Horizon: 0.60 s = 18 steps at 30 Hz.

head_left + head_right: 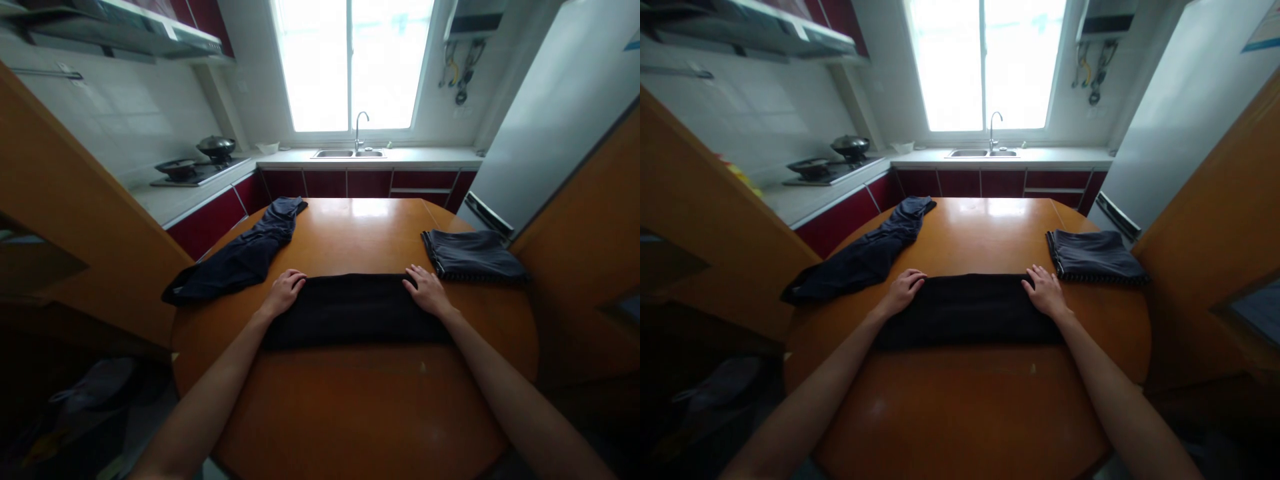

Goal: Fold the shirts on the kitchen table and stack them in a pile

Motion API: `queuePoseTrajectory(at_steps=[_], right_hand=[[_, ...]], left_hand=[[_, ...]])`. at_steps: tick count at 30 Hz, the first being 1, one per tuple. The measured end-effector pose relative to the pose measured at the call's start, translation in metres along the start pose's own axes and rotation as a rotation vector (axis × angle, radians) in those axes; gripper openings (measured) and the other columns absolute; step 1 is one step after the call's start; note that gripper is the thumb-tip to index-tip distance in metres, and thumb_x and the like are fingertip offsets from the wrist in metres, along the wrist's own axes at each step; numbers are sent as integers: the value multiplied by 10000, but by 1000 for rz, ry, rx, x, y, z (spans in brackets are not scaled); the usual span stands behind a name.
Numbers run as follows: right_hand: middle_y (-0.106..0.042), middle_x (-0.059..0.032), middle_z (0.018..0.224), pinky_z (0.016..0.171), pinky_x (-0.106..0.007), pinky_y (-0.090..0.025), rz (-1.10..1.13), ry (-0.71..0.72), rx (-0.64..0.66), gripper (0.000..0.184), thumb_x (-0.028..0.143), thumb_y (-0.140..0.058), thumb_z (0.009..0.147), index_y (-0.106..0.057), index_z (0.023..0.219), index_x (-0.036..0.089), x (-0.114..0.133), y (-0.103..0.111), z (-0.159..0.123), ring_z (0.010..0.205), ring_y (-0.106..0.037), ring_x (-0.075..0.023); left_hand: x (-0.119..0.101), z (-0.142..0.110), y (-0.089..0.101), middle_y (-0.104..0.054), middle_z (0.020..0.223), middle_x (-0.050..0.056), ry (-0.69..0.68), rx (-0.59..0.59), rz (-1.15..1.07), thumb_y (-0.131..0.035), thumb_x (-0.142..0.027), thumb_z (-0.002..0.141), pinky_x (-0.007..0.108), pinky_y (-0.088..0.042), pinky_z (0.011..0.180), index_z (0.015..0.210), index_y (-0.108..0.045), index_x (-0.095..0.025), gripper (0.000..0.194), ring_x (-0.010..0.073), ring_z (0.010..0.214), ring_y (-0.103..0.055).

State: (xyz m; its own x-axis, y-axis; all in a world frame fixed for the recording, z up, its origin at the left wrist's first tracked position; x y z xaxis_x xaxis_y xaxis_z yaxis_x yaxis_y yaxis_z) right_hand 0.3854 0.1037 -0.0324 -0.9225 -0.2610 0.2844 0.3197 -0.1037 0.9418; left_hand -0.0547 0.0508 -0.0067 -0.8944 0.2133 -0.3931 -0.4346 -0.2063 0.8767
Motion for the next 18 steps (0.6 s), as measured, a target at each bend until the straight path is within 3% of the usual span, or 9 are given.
queuePoseTrajectory(at_steps=[6,18], right_hand=[[-431,-123,1553,1183,-536,-249,14,8,16,528,473,-397,996,-540,1418,190,-4,-2,2,1449,-357,-291],[-457,-141,1532,1174,-522,-275,36,29,14,523,455,-410,991,-566,1392,158,-6,1,2,1434,-382,-298]], left_hand=[[8,4,3,-651,1094,93,-12,-18,-74,-502,-457,945,407,-436,1016,1024,-716,-191,351,260,1083,-581],[10,6,1,-649,1071,76,82,-9,43,-511,-457,956,398,-427,962,1016,-710,-222,314,262,1052,-562]])
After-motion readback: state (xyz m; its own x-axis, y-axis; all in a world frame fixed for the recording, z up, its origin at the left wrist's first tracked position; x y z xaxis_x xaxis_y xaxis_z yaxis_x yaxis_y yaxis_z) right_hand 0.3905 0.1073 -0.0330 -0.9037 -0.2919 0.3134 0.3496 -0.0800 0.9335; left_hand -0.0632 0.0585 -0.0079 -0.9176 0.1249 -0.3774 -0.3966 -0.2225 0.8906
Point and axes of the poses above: each hand's wrist, its own z-axis towards the middle knuckle, its own y-axis out of the back of the hand, x = y × z, the point moved 2 cm from there along z, towards the middle knuckle
